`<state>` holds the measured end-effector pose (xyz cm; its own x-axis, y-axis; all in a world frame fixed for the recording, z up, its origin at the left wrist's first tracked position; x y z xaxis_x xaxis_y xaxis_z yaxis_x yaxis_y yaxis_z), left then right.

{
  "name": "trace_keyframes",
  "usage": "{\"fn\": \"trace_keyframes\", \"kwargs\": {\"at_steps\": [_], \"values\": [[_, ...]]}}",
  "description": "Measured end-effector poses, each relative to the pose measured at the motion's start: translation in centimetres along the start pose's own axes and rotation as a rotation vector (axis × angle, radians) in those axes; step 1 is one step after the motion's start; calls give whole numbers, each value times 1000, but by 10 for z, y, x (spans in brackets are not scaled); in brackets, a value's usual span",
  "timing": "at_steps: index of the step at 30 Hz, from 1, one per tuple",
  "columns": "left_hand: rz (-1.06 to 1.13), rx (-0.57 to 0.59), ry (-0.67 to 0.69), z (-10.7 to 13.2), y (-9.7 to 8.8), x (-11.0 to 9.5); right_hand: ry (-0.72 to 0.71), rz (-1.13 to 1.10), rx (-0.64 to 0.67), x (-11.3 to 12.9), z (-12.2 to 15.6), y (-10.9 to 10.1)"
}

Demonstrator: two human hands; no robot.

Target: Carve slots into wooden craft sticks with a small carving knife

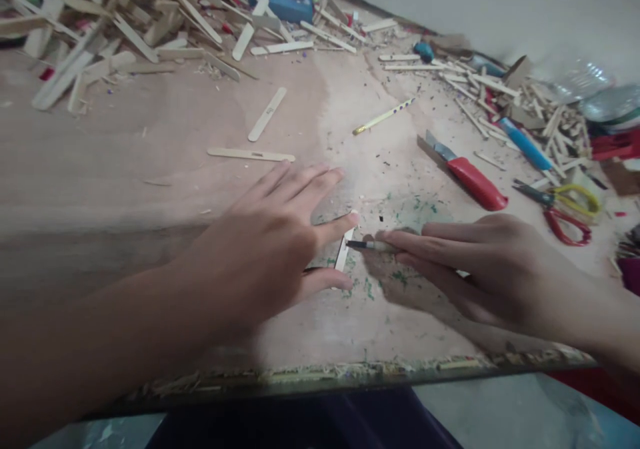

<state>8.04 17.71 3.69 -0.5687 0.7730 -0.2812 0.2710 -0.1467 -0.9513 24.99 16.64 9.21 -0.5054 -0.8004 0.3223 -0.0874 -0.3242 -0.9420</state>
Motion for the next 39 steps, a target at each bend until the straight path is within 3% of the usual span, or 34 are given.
{"fn": "trace_keyframes", "kwargs": {"at_steps": [4,8,17,25,31,39], "values": [[-10,1,-24,1,1,1,67,-160,13,-5,-4,-4],[-2,-3,-23,2,5,0,123,-291,-35,-17,4,5],[-3,47,-8,-2,2,3,95,-268,-220,-32,24,23],[6,-58,0,12,6,3,42,-331,-184,-33,22,24],[18,-175,24,11,-20,-4,9,-319,-220,-29,20,25],[-37,-108,176,11,-17,-9,16,-350,-260,-29,24,26]]}}
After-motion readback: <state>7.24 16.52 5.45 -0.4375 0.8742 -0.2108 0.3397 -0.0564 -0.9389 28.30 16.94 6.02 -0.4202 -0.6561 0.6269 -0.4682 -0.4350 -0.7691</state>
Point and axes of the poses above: each hand's wrist, its own z-axis away from the middle knuckle, its own y-axis out of the palm, x = y × z, the point moved 10 cm from there along -z, towards the middle knuckle, and after that the axes turned 9 degrees about x, right-handed, at the moved point
